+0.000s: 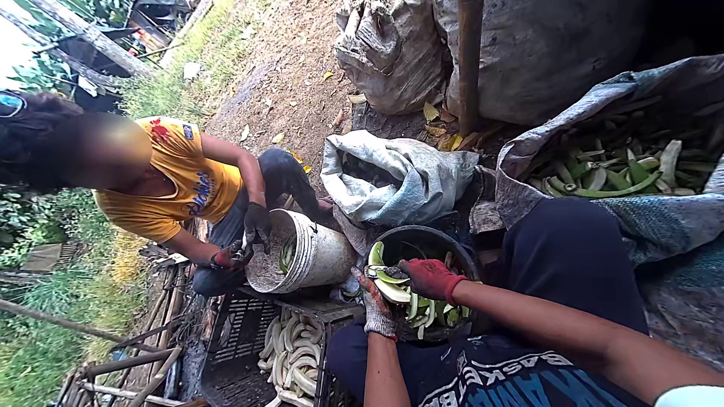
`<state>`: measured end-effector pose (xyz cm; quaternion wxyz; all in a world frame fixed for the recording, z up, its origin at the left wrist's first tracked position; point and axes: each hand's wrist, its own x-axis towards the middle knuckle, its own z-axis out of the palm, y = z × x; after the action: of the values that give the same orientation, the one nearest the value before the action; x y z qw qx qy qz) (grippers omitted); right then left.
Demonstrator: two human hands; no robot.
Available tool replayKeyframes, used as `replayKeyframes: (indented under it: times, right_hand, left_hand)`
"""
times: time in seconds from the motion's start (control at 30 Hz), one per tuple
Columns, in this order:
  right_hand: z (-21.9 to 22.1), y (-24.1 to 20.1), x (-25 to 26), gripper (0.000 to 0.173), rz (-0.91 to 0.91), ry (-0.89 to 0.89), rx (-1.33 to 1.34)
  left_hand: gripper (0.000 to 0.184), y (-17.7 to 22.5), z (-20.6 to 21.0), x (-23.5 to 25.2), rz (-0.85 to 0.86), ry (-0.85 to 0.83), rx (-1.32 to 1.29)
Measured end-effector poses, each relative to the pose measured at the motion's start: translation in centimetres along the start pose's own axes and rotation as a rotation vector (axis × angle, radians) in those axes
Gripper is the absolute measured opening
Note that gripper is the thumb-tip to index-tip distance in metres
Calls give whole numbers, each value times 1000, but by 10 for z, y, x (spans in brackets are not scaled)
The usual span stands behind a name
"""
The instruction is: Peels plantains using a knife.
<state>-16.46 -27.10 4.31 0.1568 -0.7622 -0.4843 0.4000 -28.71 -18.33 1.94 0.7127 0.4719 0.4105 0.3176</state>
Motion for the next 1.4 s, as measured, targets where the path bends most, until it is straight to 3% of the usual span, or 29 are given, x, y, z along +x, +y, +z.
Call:
replayKeyframes:
  times: [0.17, 0.27, 0.47, 0.6, 0.7, 0.8, 0.93, 1.07, 1.2, 1.4]
  right_hand:
    - [0, -6, 2, 40, 86, 10, 44]
    - [-2, 2, 12, 44, 197, 40, 86]
    - [0, 28, 24, 42, 366, 43, 111]
    - [2, 44, 22, 44, 415, -12, 100]
    - [2, 44, 13, 41, 306, -38, 83]
    - [5, 53, 6, 36, 50, -46, 192]
    - [2, 61, -5, 37, -208, -182, 375]
    - [2, 52, -10, 40, -305, -279, 343]
    - [0, 32, -4, 36, -159, -132, 63]
    - [-6, 19, 13, 44, 225, 80, 24]
  left_hand:
    - [57, -9, -10, 3, -31, -55, 121]
    - [50, -13, -8, -4, -154, -85, 136]
    - [49, -14, -9, -34, -271, -78, 101]
    - [48, 7, -26, -43, -279, -38, 121]
    - [51, 13, -40, -34, -283, 10, 140]
    - [52, 11, -38, -22, -251, 28, 102]
    - [52, 1, -30, -5, -154, 57, 150]
    - [54, -2, -17, 5, -169, 43, 77]
    - [50, -5, -12, 1, -175, -10, 54]
    - [50, 1, -5, -19, -283, -25, -11]
